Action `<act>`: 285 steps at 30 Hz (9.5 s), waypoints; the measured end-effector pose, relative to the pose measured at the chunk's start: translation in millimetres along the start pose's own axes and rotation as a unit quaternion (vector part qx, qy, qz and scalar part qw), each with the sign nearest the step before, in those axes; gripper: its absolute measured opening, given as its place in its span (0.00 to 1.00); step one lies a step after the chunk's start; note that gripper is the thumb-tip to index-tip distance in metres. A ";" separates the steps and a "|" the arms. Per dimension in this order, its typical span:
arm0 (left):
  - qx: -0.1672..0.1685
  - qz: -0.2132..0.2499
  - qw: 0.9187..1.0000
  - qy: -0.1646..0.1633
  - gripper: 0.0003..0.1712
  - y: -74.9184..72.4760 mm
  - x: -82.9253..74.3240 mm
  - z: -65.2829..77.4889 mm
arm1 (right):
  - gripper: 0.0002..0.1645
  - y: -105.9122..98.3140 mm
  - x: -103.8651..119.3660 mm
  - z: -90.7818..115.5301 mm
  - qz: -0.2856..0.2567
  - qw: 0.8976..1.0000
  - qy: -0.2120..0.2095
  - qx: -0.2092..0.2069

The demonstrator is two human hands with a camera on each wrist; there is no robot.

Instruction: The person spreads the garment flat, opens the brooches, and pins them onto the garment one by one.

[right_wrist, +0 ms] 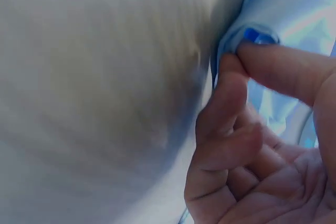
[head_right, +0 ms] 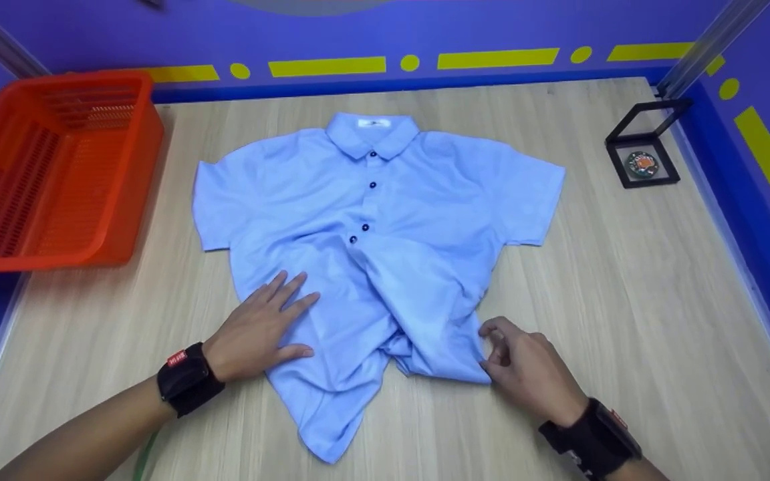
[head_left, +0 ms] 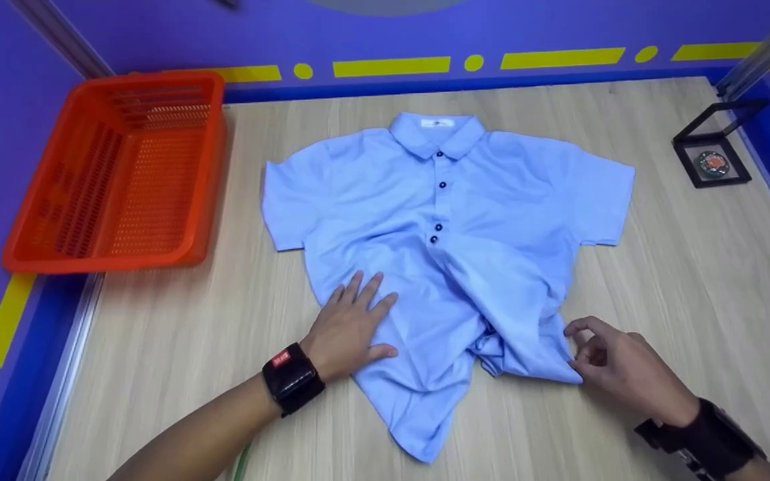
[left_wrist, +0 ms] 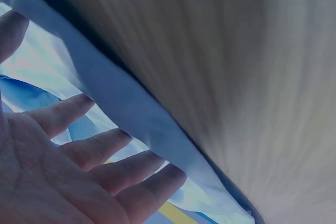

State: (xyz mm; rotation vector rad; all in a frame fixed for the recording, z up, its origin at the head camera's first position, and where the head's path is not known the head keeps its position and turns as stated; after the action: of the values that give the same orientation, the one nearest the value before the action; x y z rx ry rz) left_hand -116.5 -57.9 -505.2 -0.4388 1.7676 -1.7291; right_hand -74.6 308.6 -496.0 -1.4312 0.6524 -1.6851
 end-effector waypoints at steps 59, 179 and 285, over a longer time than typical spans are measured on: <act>-0.044 -0.008 0.998 0.045 0.51 5.0 -51.6 35.4 | 0.30 -76.9 21.7 -79.0 0.058 0.996 0.008 -0.064; 0.033 0.063 0.997 0.043 0.74 -2.2 3.8 72.6 | 0.85 -3.1 -23.7 -3.1 0.144 0.974 -0.171 0.025; -0.095 0.101 0.941 -0.310 0.30 -72.4 232.7 -44.0 | 0.50 -51.2 -43.9 -211.5 0.141 0.985 0.094 0.030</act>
State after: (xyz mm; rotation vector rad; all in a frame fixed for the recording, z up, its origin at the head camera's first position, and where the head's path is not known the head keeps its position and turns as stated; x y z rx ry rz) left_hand -332.7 -176.4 -482.4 -0.7591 1.4506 -1.1110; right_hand -291.0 348.4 -525.9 -1.0883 0.8586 -1.6086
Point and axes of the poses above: each hand's wrist, its own z-axis away from the middle knuckle, its own y-axis out of the palm, x = y × z, the point moved 4 cm from there along -z, towards the middle knuckle, and after that the axes turned 15 degrees about y, right-handed, at the moved point
